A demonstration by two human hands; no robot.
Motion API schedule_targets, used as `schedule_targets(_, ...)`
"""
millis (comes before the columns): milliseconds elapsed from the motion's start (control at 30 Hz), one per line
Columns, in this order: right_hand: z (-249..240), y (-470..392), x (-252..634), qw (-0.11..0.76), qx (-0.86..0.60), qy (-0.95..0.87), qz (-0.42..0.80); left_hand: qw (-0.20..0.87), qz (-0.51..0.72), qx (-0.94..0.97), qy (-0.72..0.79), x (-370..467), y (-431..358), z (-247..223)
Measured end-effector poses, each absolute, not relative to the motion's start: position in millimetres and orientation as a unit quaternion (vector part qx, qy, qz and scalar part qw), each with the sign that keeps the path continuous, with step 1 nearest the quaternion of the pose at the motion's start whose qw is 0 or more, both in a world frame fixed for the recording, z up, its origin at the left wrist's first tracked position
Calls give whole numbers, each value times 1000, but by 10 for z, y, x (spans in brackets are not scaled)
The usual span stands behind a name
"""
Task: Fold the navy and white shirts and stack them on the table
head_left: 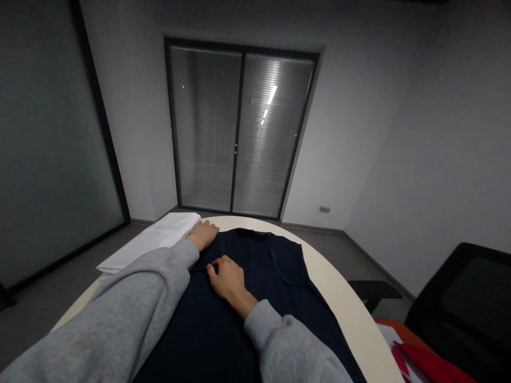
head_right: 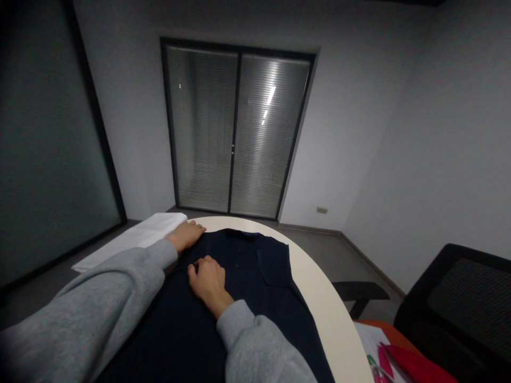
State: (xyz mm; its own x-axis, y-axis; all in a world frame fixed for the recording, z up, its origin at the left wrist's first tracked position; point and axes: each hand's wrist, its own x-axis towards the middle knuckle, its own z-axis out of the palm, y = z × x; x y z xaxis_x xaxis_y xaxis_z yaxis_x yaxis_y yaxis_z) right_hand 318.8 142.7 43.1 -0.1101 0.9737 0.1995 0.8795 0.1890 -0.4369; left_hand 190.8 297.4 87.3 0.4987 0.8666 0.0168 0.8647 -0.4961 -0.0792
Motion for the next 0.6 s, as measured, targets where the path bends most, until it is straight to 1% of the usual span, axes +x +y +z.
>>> schedule_targets(167,440,1441,3193,236,-645,-718,112,37,22,-866,-498,1991,3226,891)
schedule_targets(400,431,1460,3165,230,-680,-687,113,31,23,-874,-485,2017,3416,863)
schedule_targets(600,445,1443,3180,237,-687,-676,122,56,37,-863,-501,2062,3507,878)
